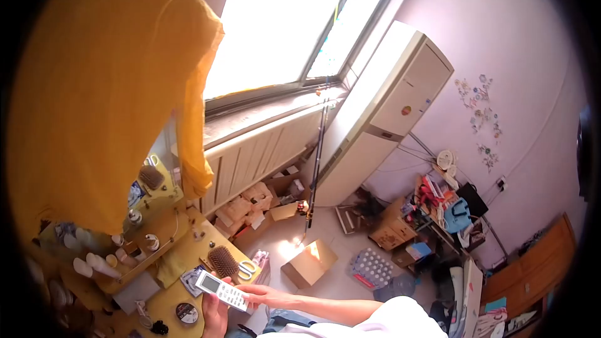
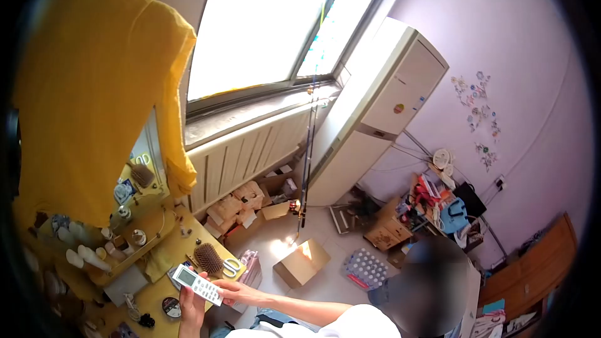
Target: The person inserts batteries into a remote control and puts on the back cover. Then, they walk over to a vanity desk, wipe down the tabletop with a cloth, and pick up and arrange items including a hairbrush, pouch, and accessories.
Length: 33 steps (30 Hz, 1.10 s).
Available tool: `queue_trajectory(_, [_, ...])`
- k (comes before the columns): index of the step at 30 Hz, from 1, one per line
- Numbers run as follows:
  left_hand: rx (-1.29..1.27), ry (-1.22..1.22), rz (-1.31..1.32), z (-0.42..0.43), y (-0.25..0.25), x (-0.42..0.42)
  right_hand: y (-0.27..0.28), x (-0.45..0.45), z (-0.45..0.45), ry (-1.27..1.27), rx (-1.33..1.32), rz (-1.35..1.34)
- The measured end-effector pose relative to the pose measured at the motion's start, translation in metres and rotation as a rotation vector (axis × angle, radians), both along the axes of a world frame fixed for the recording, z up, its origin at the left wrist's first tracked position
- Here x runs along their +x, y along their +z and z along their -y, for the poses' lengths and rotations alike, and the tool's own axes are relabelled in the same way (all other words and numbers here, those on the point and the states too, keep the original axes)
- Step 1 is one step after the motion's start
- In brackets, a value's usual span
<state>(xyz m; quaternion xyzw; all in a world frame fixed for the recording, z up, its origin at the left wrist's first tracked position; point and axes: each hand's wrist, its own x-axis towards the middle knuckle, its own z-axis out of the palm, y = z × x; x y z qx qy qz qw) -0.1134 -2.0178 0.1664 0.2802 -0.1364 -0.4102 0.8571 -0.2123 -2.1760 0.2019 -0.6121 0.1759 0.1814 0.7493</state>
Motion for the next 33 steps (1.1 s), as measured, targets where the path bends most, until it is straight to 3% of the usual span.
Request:
queue_trajectory(2, [0.042, 0.031, -0.093, 0.004, -0.006, -0.007, -0.009, -0.008, -0.012, -0.092, -0.101, 0.043])
queue_trajectory(5, [0.103, -0.009, -0.151, 0.009, -0.015, -0.009, -0.012, -0.013, -0.016, -0.301, 0.147, -0.099])
queue_trajectory(6, [0.246, 0.005, -0.204, 0.004, -0.028, -0.014, -0.017, -0.013, -0.016, -0.368, 0.226, -0.094])
queue_trajectory(8, [0.413, 0.008, -0.316, -0.004, -0.045, -0.018, -0.019, -0.003, -0.023, -0.444, 0.114, -0.170])
queue_trajectory(12, [0.536, 0.090, -0.365, -0.043, -0.033, -0.020, -0.071, 0.036, -0.004, -0.513, 0.127, -0.216])
queue_trajectory(16, [0.672, 0.195, -0.463, -0.098, -0.063, -0.037, -0.143, 0.094, -0.003, -0.570, 0.244, -0.202])
queue_trajectory(21, [0.723, 0.335, -0.563, -0.139, -0.076, -0.048, -0.214, 0.173, -0.007, -0.548, 0.122, -0.189])
queue_trajectory(25, [0.708, 0.359, -0.601, -0.154, -0.085, -0.055, -0.240, 0.199, -0.013, -0.584, 0.206, -0.182])
queue_trajectory(28, [0.680, 0.352, -0.592, -0.159, -0.090, -0.054, -0.250, 0.207, -0.015, -0.623, 0.287, -0.173])
queue_trajectory(32, [0.691, 0.356, -0.585, -0.161, -0.088, -0.056, -0.237, 0.219, -0.019, -0.834, 0.347, -0.416])
queue_trajectory(33, [0.701, 0.362, -0.586, -0.162, -0.087, -0.055, -0.240, 0.216, -0.018, -0.838, 0.401, -0.352])
